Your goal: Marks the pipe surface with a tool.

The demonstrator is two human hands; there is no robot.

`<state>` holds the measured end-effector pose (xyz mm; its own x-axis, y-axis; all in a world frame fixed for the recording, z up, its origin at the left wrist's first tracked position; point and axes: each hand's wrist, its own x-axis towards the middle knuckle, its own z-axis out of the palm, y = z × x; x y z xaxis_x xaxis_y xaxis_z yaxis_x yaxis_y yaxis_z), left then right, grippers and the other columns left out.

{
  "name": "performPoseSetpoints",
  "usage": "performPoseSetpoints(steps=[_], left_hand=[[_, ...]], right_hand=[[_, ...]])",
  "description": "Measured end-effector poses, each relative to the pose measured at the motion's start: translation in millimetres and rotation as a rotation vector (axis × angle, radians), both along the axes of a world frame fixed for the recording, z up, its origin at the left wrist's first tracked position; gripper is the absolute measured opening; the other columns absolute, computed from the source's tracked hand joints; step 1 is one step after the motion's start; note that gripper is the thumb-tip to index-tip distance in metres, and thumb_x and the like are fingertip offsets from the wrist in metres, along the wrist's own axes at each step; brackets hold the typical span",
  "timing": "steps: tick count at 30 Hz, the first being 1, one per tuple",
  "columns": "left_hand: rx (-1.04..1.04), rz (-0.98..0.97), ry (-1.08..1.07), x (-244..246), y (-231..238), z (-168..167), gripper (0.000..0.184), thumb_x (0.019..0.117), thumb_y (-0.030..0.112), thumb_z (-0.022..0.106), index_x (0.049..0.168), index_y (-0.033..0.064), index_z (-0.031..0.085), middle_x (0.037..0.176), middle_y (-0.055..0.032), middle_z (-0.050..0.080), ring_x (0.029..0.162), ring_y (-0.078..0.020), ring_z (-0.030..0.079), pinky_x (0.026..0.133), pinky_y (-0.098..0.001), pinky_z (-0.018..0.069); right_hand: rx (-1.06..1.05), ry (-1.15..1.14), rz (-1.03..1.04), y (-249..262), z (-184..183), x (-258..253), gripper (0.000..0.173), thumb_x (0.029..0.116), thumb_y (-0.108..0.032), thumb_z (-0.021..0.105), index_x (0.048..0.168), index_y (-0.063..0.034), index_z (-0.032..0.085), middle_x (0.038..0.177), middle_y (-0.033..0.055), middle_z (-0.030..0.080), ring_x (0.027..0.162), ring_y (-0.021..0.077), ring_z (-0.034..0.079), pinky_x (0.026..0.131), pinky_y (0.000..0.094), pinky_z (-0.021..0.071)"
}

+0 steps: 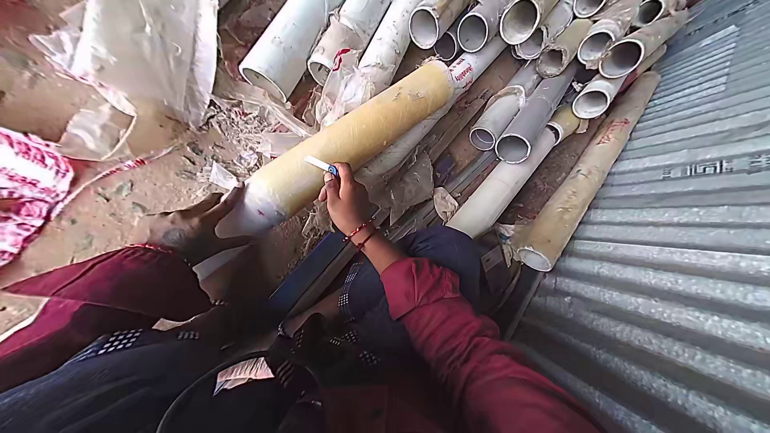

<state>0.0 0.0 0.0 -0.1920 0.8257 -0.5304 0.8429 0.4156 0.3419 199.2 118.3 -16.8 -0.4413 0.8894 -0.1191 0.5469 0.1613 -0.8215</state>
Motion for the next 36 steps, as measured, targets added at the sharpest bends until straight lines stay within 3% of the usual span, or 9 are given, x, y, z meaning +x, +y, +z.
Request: performPoseSetpoints(steps=[2, 5, 8, 11, 13, 16, 23, 28, 36], left_hand=[[0.058, -0.051, -0.007, -5.4, -3.3, 6.3, 0.060, 0.0981, 0.026, 0.072, 0.153, 0.0140, 0.050, 0.130, -0.0320, 0.065, 0.106, -0.0565, 0.067, 0.088, -0.0725, 0.0460], [0.421, 0.103, -0.135, -3.3, -10.8, 11.0, 0.022, 0.0953, 0.005, 0.071, 0.116, 0.0010, 0.077, 0.092, -0.0299, 0.074, 0.081, -0.0514, 0.071, 0.075, -0.0696, 0.0497], [0.422, 0.270, -0.239, -8.5, -17.3, -6.3, 0.032, 0.1009, 0.006, 0.064, 0.128, -0.0092, 0.064, 0.122, -0.0328, 0.067, 0.111, -0.0521, 0.065, 0.098, -0.0652, 0.0445], [0.234, 0.129, -0.221, -27.0, -23.2, -36.7, 0.058, 0.1042, 0.022, 0.061, 0.152, -0.0046, 0.042, 0.149, -0.0345, 0.046, 0.136, -0.0559, 0.044, 0.111, -0.0688, 0.0320], [0.154, 0.128, -0.200, -23.8, -24.0, -39.9, 0.075, 0.0933, 0.026, 0.076, 0.153, -0.0006, 0.039, 0.138, -0.0336, 0.056, 0.123, -0.0519, 0.058, 0.101, -0.0671, 0.0445], [-0.143, 0.169, -0.214, -12.7, -2.4, -2.7, 0.097, 0.0848, 0.022, 0.086, 0.160, 0.0055, 0.027, 0.142, -0.0335, 0.054, 0.130, -0.0525, 0.054, 0.106, -0.0674, 0.0400], [0.363, 0.081, 0.118, 5.1, -41.0, -54.7, 0.100, 0.0668, 0.027, 0.098, 0.149, -0.0002, 0.047, 0.136, -0.0329, 0.059, 0.112, -0.0551, 0.065, 0.083, -0.0747, 0.0496], [0.141, 0.102, 0.025, 15.7, -22.3, -5.8, 0.090, 0.0815, 0.022, 0.089, 0.153, -0.0038, 0.042, 0.145, -0.0311, 0.054, 0.121, -0.0532, 0.061, 0.093, -0.0702, 0.0477], [0.600, 0.078, -0.005, -14.2, -45.0, -55.0, 0.044, 0.1079, 0.029, 0.046, 0.129, -0.0015, 0.070, 0.117, -0.0321, 0.071, 0.092, -0.0615, 0.069, 0.075, -0.0808, 0.0447]], right_hand=[[-0.018, -0.005, 0.025, 1.1, -0.8, -0.1, 0.028, 0.1087, -0.010, 0.046, 0.130, 0.0054, 0.056, 0.078, 0.0144, 0.071, 0.073, 0.0297, 0.070, 0.069, 0.0490, 0.0563], [-0.038, -0.005, 0.041, 3.2, -0.2, -0.8, 0.030, 0.1086, -0.010, 0.045, 0.132, 0.0049, 0.056, 0.080, 0.0157, 0.071, 0.075, 0.0315, 0.071, 0.070, 0.0510, 0.0562], [-0.030, 0.016, 0.052, 1.8, 1.7, -2.1, 0.029, 0.1082, -0.009, 0.046, 0.132, 0.0057, 0.056, 0.081, 0.0166, 0.071, 0.074, 0.0321, 0.071, 0.069, 0.0511, 0.0560], [-0.047, -0.006, 0.079, 0.3, 2.0, -1.9, 0.029, 0.1084, -0.009, 0.046, 0.132, 0.0051, 0.056, 0.082, 0.0164, 0.071, 0.076, 0.0324, 0.071, 0.070, 0.0512, 0.0561], [-0.071, -0.035, 0.098, -0.7, 3.3, -1.7, 0.029, 0.1093, -0.010, 0.045, 0.133, 0.0037, 0.055, 0.083, 0.0161, 0.072, 0.079, 0.0328, 0.072, 0.072, 0.0518, 0.0568], [-0.067, -0.045, 0.088, 0.9, 2.3, -3.2, 0.030, 0.1095, -0.012, 0.046, 0.133, 0.0030, 0.055, 0.084, 0.0165, 0.072, 0.079, 0.0329, 0.072, 0.072, 0.0517, 0.0569], [0.052, 0.021, 0.023, 7.0, -6.7, -4.7, 0.027, 0.1070, -0.008, 0.048, 0.128, 0.0061, 0.058, 0.078, 0.0150, 0.071, 0.071, 0.0304, 0.070, 0.067, 0.0489, 0.0567], [0.023, 0.044, 0.021, 7.7, -9.6, -3.5, 0.027, 0.1076, -0.009, 0.048, 0.128, 0.0056, 0.057, 0.076, 0.0132, 0.070, 0.068, 0.0256, 0.068, 0.066, 0.0446, 0.0556], [0.234, 0.135, 0.280, -3.4, -22.5, -8.1, 0.025, 0.1011, 0.004, 0.051, 0.122, 0.0124, 0.061, 0.100, 0.0226, 0.073, 0.094, 0.0381, 0.071, 0.084, 0.0475, 0.0565]])
